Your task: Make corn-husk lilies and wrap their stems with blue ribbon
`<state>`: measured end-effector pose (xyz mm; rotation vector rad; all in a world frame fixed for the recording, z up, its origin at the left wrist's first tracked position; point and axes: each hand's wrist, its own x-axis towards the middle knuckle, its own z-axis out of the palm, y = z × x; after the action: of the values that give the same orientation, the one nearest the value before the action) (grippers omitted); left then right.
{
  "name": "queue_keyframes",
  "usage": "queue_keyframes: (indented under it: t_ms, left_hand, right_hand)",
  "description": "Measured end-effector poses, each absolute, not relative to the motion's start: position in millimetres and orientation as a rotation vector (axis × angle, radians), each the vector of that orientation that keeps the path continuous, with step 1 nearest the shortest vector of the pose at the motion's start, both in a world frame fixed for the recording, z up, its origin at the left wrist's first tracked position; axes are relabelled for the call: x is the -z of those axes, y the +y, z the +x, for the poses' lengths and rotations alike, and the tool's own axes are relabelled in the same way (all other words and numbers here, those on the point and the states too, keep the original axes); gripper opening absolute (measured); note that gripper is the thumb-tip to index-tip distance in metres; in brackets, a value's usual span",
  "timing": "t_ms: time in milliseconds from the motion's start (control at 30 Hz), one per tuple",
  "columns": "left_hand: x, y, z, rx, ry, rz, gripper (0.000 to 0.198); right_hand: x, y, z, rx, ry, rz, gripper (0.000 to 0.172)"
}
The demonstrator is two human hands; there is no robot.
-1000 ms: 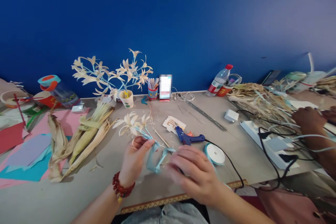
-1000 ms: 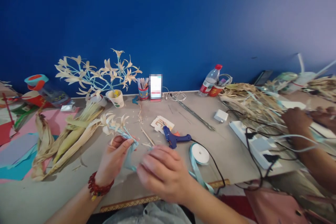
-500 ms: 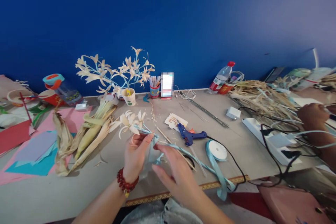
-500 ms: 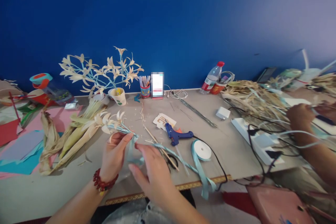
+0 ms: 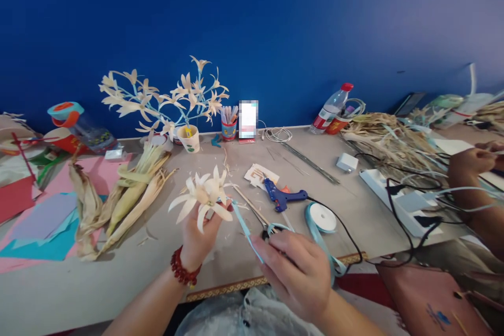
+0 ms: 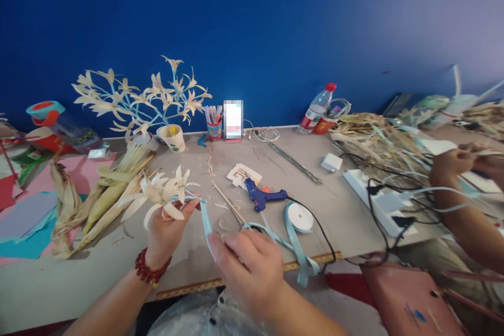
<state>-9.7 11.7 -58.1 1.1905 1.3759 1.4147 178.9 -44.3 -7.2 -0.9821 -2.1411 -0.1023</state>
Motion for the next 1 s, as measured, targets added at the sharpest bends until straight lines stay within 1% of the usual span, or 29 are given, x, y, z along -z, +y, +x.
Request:
queue_keyframes:
  t_ms: [100,200,300,400,500,600,733,833,1000]
  left_hand:
    - [66,8,-11,-1.354,1.367,1.237,0.017]
    - [63,6,-12,-1.317,1.345,1.355,0.016]
    - [50,6,-10,-1.294,1.328,1.415,0.017]
    - [37,7,-7,-1.248,1.282,1.402,0.019]
    - [33,9,-8,-1.151,1.159,1.352,0.016]
    - [37,11,-12,-1.056,1.045,1.317,0.012]
    - [42,14,-15,-0.964,0.884,1.243,0.009]
    - [41,15,-14,-0.93,0.809,1.169,0.007]
    - [40,17,-10,-0.943,0.69,1.144,0.005]
  right_hand:
    - [-2,-38,185,0.119,-2.219,-0.87,0.022]
    - [-5,-29,191,-0.039,-2.248,-0.728,0.02]
    - [-6,-21,200,-0.229,-2.196,-0.631,0.018]
    - [-7,-17,209,-0.431,-2.079,-0.741,0.014]
    - [-8,-11,214,-0.649,-1.887,-0.899,0.008]
    - [-2,-3,216,-0.913,-1.653,-0.962,0.011]
    - [13,11,215,-1.26,-1.29,-0.898,0.014]
    - [23,18,213,-1.378,-1.121,-0.877,0.017]
    - [35,21,208,-1.482,-0.965,-0.925,0.022]
